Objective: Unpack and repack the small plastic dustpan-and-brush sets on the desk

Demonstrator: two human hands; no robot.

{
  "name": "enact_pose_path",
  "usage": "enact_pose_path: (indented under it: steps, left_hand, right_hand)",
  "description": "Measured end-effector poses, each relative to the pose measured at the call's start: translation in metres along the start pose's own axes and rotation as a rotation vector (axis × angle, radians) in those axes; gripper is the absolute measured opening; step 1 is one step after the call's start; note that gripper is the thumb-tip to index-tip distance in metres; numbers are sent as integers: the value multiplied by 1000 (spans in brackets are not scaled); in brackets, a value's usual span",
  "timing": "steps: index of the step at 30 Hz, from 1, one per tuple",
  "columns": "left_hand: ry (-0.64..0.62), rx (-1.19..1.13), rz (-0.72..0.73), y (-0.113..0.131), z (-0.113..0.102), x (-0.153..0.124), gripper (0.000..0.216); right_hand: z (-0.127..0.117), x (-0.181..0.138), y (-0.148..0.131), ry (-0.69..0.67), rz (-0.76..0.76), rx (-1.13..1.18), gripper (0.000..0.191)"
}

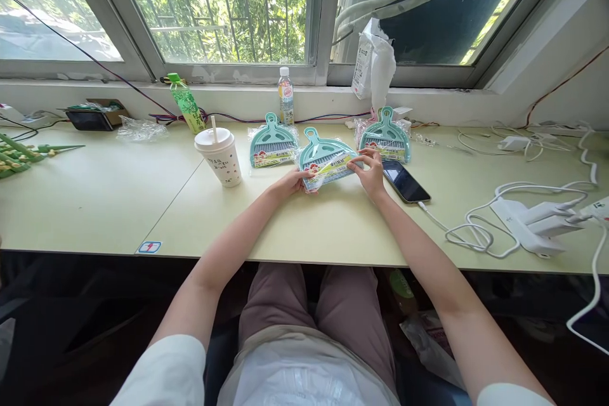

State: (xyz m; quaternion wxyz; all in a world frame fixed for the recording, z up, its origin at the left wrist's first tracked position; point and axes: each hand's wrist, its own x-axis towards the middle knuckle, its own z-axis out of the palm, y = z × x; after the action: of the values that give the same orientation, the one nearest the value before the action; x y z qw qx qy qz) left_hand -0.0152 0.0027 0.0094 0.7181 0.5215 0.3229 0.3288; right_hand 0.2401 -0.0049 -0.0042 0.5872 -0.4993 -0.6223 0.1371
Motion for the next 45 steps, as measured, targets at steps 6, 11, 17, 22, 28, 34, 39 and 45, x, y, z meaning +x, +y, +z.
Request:
enact_pose_path:
  steps: [6,11,17,22,28,34,39,45]
  left_hand:
    - [39,83,12,4,4,-4,53]
    - [-13,204,91,7,14,-12,60]
    - [-47,315,253,3,24,-15,123]
    - [174,312,337,-4,19,-2,84]
    - [358,626,259,-1,2,5,46]
    - [548,1304,338,16,-22,-7,30]
    - [818,1511,311,22,-54,-15,49]
    - [1164,1311,146,13,-79,-12,15]
  right_hand:
    - [0,-4,2,-305,443,449,69]
    - [-4,1,7,-317,597,560,56]
    - [-7,6,10,-133,609,555,59]
    - [0,2,8,-148,598,536,62]
    - [7,-2,9,-174,545,416,78]
    - [6,1,23,-97,469,393,75]
    - [6,1,29,-87,428,367,73]
    - [9,-2,25,-127,385,329,71]
